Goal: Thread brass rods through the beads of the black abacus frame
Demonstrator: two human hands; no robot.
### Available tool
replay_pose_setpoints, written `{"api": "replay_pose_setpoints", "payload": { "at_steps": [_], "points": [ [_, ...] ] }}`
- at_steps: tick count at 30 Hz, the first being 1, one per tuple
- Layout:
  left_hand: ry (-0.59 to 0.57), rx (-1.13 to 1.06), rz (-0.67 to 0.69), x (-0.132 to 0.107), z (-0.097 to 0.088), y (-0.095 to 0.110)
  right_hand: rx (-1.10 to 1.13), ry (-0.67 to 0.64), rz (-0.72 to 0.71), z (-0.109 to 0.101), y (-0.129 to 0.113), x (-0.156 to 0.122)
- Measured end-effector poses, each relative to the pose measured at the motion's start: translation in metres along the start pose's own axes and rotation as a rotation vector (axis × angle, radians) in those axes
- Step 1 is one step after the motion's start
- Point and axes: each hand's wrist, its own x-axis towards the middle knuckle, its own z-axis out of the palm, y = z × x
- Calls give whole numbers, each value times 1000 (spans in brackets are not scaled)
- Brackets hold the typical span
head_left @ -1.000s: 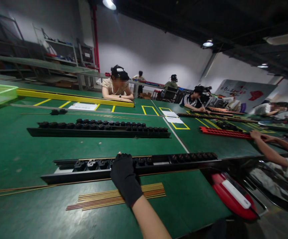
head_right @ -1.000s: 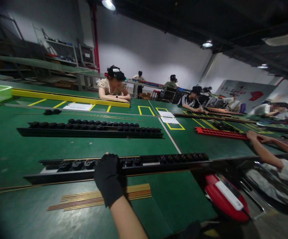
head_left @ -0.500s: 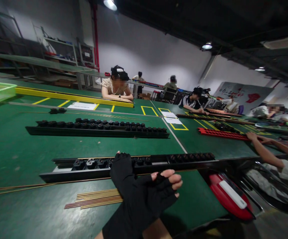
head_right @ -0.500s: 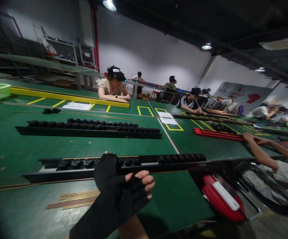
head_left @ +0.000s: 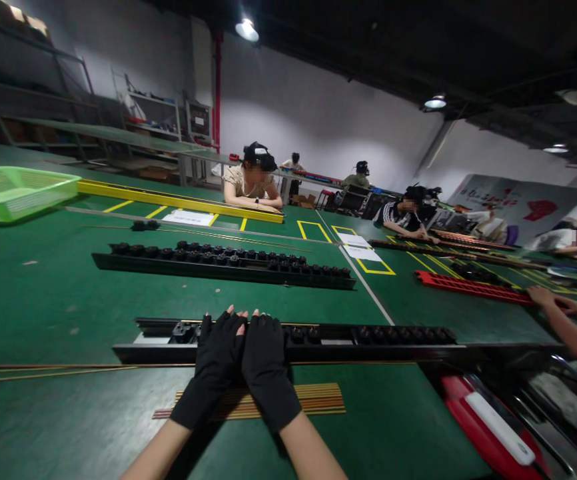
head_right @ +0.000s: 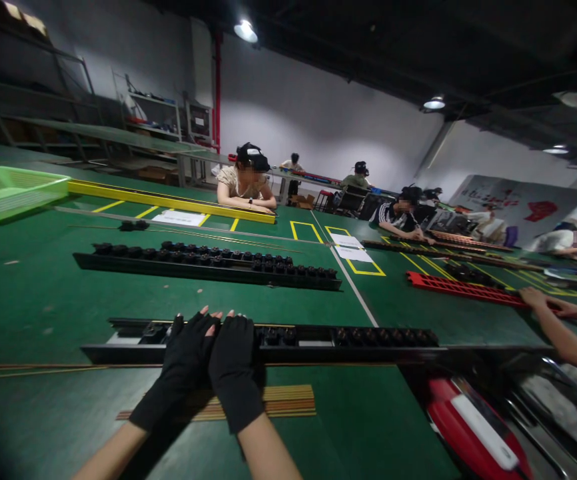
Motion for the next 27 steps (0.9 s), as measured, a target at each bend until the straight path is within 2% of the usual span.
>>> {"api": "replay_pose_setpoints", "payload": {
  "at_steps": [2, 4, 6, 8, 13, 21, 24, 27],
  "points": [
    [4, 112, 76, -6, 9, -7, -71, 57, 27, 14, 7, 0],
    [29, 204, 127, -9, 13, -7, -173, 183, -64, 24, 16, -3],
    [71, 264, 157, -9, 13, -4, -217, 299, -168, 27, 24, -6],
    [117, 291, 171, -8, 13, 0, -237, 346, -193, 23, 30, -7],
    [187, 275, 122, -7, 16, 3, -289, 362, -75, 5, 33, -4],
    [156, 243, 114, -8, 15, 4, -348, 336, -73, 1, 33, -6],
    [155, 249, 131, -7, 14, 2, -356, 349, -5, -1, 44, -6],
    [174, 254, 118, -7, 14, 1, -355, 402, -3, 1, 58, -5]
  ]
}}
